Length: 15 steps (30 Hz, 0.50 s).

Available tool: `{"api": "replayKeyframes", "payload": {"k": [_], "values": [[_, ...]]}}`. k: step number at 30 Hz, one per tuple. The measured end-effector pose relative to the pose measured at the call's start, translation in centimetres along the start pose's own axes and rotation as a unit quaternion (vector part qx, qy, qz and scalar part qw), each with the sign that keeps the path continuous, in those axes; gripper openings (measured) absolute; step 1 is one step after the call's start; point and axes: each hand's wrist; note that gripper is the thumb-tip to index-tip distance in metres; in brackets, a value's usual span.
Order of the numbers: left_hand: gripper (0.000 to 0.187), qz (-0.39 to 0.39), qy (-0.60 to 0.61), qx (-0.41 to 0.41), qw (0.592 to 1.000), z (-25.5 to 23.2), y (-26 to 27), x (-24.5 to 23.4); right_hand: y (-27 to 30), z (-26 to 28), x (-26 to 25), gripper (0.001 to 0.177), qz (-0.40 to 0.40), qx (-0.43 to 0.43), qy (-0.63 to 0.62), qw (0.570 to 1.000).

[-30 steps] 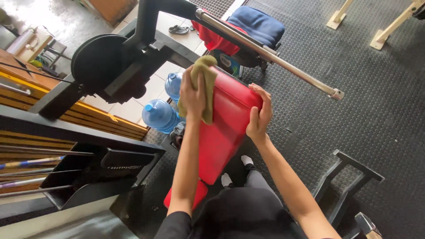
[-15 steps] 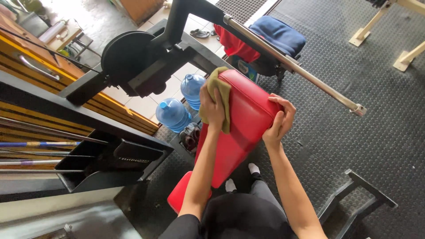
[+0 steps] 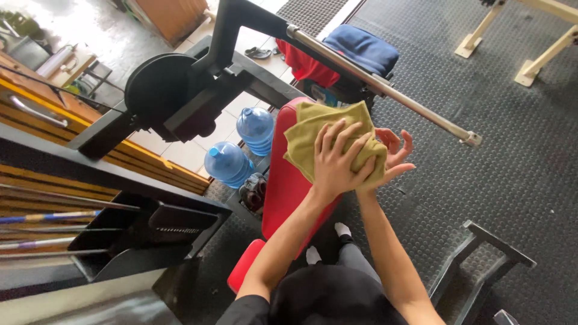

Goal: Wiping down various pieces of gym equipment with a cloth.

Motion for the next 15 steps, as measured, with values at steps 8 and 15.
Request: {"api": "replayKeyframes", "payload": {"k": [8, 15], "values": [[0.038, 0.124, 0.022, 0.025, 0.992, 0.1, -2.5, 0.8, 1.5, -1.1, 0.0, 0.062, -0.096, -0.020, 0.028, 0.995], [0.034, -0.017, 0.038, 0.057, 0.998, -0.1, -0.8, -0.8, 2.5, -1.8, -0.2, 0.081, 0.012, -0.129, 0.142, 0.981]]}}
Point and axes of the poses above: each hand's wrist, its own y-axis away from the middle knuckle, its own x-axis out of the palm, z = x × y, and after that the axes turned 15 degrees about x, right-handed
